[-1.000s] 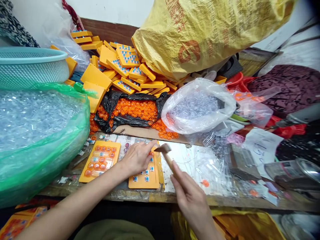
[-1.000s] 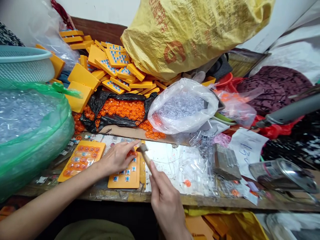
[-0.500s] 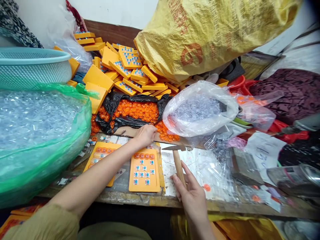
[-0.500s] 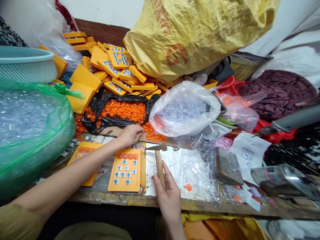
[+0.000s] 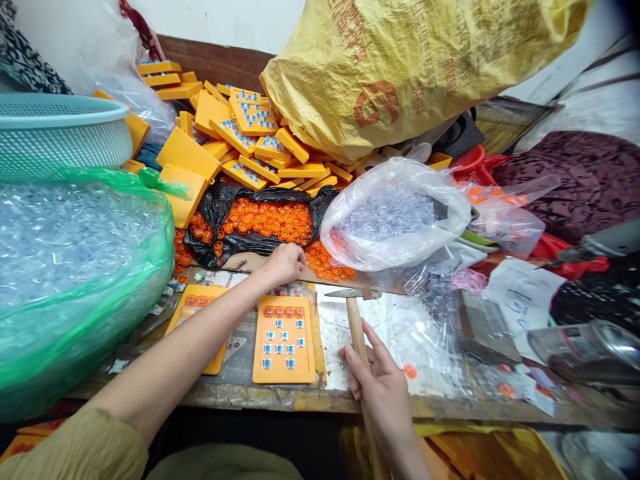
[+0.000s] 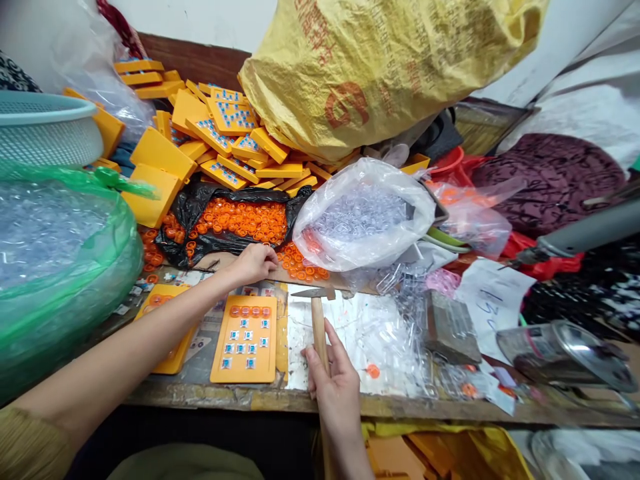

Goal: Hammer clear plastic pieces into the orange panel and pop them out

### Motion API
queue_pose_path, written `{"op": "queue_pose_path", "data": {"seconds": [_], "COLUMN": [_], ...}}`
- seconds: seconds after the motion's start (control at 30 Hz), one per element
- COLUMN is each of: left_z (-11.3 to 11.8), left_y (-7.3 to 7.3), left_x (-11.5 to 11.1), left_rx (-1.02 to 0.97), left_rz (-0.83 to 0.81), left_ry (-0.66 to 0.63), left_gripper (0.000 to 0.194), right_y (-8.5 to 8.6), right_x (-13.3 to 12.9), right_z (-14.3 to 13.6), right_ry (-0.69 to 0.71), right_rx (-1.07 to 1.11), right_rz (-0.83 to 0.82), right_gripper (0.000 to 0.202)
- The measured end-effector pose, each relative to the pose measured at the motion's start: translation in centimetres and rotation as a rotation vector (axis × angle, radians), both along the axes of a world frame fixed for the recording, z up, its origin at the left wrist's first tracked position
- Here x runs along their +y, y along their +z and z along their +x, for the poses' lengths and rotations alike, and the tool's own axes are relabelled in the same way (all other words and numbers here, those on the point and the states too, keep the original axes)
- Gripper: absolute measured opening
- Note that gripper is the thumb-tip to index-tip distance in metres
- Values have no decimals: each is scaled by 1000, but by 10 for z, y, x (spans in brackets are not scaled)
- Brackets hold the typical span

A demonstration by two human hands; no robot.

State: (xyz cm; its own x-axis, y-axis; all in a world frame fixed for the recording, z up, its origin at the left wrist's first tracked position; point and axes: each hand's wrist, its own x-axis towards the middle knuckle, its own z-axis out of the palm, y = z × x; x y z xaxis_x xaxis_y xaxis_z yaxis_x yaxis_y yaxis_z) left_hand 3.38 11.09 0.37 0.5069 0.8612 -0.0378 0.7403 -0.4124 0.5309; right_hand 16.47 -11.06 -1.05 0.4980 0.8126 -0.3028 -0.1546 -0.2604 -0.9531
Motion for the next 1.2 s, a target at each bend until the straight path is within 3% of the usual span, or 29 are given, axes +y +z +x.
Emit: {"op": "queue_pose_path", "data": {"seconds": [0.37,0.57,0.67,0.77,0.9,1.0,1.2], "left_z": [-9,-8,-20,-37,-44,-40,-37], "left_y": [-3,-6,5,12,2,-12,-24], "left_x": [-14,-17,-42,-85,-129,-137,-137], "left_rx": [-136,-168,-185,-282,-379,-342,-319], "left_rz": [-20,41,55,92,193,237,340], "left_ry": [-4,16,-4,-14,-24,15,42], "left_gripper": [18,16,28,42,42,48,50], "right_y": [0,-2,-3,-2,5,11,13], "right_x": [3,3,-3,-13,-24,-28,-30], "right_z": [2,1,1,1,-1,-4,-4], "right_ry": [27,63,81,113,203,295,405], "right_rx": [-15,-40,-147,-339,-608,-776,-927], "right_rz": [-33,-28,-16,25,148,245,166], "right_gripper": [93,88,80,64,44,41,43]}}
